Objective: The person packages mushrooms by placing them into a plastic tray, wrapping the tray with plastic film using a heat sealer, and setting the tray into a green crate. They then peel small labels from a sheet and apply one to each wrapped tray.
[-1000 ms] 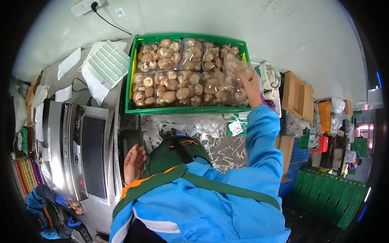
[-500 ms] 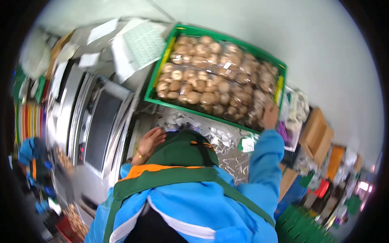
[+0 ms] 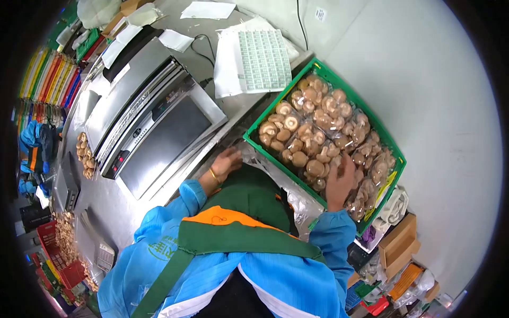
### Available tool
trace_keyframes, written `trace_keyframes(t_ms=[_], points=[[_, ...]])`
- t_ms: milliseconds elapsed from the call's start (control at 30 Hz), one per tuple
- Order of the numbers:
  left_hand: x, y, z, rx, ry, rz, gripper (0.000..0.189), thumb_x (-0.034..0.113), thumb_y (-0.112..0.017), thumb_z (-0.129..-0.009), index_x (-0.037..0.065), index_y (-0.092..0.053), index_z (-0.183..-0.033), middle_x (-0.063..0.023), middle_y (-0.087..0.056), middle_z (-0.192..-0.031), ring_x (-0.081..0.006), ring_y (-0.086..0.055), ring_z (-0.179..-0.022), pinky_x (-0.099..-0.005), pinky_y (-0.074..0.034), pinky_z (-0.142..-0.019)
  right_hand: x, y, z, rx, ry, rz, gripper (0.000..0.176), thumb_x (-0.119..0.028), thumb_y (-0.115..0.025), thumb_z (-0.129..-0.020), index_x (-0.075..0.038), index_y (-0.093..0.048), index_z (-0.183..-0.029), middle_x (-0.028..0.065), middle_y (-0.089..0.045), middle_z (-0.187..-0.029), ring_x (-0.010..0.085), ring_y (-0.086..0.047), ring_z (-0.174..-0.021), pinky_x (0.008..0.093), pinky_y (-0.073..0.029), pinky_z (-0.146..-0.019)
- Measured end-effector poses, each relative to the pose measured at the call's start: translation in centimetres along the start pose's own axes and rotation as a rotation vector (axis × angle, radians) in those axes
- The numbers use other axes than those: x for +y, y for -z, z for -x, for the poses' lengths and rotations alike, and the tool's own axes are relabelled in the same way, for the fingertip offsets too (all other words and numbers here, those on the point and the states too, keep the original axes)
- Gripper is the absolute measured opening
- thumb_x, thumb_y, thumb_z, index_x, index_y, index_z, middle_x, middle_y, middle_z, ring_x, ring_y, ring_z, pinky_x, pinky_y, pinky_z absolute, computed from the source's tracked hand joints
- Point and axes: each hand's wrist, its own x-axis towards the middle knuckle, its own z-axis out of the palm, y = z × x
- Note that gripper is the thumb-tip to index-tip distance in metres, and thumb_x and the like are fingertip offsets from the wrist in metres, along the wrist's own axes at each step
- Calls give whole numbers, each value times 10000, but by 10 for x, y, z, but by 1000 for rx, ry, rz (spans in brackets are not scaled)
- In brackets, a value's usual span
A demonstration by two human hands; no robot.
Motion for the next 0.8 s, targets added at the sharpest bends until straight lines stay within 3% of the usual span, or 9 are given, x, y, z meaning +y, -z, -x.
trace_keyframes(t_ms=[67,133,267,400,500,600,700,767,800], points=[[4,-1,11,-63,-18,-38,476,237,-619,-875,21,-451,-1264,-82,-557,-1119,-210,-545,-1032,-327,-465,-863,-29,-19,-7,-72,48,-51,376,-102,-587,-854,11,-505,-1203,153,-572,-1126,232,-575,-988,316,-459,-850],[7,0,15,-108,-17,-85,347,225,-608,-887,38,-534,-1171,-37,-594,-1032,-147,-571,-949,-280,-476,-813,-55,-42,-26,-213,-61,-272,346,-93,-589,-858,6,-527,-1183,130,-609,-1067,189,-597,-935,296,-479,-799],[26,2,29,-212,-81,-142,266,217,-603,-893,50,-583,-1099,-6,-619,-966,-101,-585,-892,-251,-481,-788,-77,-104,-88,-356,113,-325,333,-96,-597,-853,17,-541,-1161,148,-617,-1064,177,-608,-932,287,-489,-773],[50,1,46,-289,-157,-141,264,206,-576,-912,51,-584,-1126,-15,-631,-1012,-90,-587,-933,-240,-472,-821,-83,-185,-173,-396,165,-209,414,-150,-616,-820,34,-517,-1177,230,-585,-1116,302,-603,-986,352,-481,-820],[61,4,55,-309,-191,-64,285,222,-612,-890,55,-591,-1120,15,-628,-999,-64,-567,-896,-224,-460,-782,-77,-241,-224,-360,239,94,524,-231,-630,-788,31,-476,-1215,250,-561,-1145,363,-564,-1033,401,-450,-875],[72,3,57,-341,-207,-39,315,218,-602,-897,46,-569,-1159,12,-621,-1009,-68,-558,-895,-231,-453,-804,-78,-273,-249,-406,86,244,619,-264,-639,-751,34,-430,-1251,274,-544,-1144,400,-524,-1066,426,-421,-908],[84,-2,49,-383,-214,40,360,184,-575,-911,29,-513,-1230,-43,-600,-1115,-114,-572,-976,-247,-460,-844,-74,-282,-257,-487,-21,500,632,-196,-653,-741,43,-404,-1271,270,-560,-1108,370,-579,-996,417,-475,-816],[95,-12,40,-305,-247,114,466,227,-589,-902,17,-438,-1290,-74,-548,-1194,-141,-546,-1034,-266,-441,-878,-81,-273,-253,-545,-375,-154,604,-115,-655,-738,50,-411,-1266,250,-582,-1050,301,-627,-874,362,-510,-682],[102,-19,36,-237,-263,169,518,245,-596,-898,18,-399,-1320,-82,-529,-1220,-151,-532,-1063,-275,-431,-895,-83,-266,-251,-548,-373,-148,604,-115,-655,-738,50,-411,-1266,250,-582,-1050,301,-627,-874,362,-510,-682]])
